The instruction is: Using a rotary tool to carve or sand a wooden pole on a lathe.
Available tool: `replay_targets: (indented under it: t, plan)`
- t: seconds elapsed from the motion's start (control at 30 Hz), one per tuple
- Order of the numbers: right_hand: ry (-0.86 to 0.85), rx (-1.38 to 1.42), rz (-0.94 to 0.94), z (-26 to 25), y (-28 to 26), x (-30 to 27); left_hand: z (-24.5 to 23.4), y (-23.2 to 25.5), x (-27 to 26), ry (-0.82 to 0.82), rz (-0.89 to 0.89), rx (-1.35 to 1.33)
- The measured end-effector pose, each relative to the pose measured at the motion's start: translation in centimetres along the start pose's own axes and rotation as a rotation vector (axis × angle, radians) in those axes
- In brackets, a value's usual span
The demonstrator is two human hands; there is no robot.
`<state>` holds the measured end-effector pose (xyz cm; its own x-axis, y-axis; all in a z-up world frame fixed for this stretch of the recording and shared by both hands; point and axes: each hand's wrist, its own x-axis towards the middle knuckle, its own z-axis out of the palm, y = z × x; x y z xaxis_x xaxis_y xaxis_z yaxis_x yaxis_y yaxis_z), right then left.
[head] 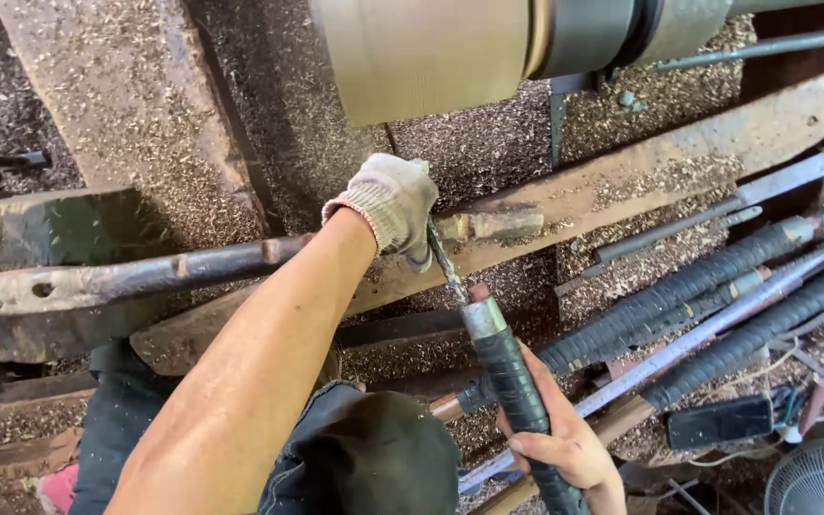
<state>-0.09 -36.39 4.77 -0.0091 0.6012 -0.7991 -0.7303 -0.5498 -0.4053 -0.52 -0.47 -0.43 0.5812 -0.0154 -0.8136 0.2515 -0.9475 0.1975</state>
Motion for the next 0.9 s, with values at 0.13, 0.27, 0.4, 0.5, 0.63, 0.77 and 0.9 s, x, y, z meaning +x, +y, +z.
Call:
replay_targets:
  t: [0.13, 0.27, 0.4, 0.5, 0.63, 0.77, 0.9]
  plan:
    - [-0.011, -0.054, 0.093, -1.4, -1.0, 0.4, -2.0, 0.3, -2.0, -0.073, -0.045, -0.034]
    - [-0.065, -0.041, 0.067, -2.4, -1.6, 0.5, -1.1, 0.1, -0.7, -0.111, -0.055, 0.017]
    - [0.043, -0.002, 0.046, 0.2, -1.0, -0.1, -2.0, 0.2, -1.9, -0.095, -0.004, -0.004]
    - [0.125, 0.081, -0.007, 2.8, 1.0, -0.3, -2.2, 0.3, -2.5, -0.064, 0.052, -0.001]
    - [0.190, 0.194, -0.070, 7.0, 3.9, -0.2, -1.2, -0.4, -2.1, -0.036, 0.139, 0.011]
    - [0.331, 0.152, -0.021, 11.9, 4.2, 0.4, -0.8, -2.0, -2.8, -0.174, 0.122, 0.051]
    - [0.432, 0.225, 0.002, 15.3, 4.8, 1.5, -0.4, -2.6, -2.9, -0.061, 0.224, 0.071]
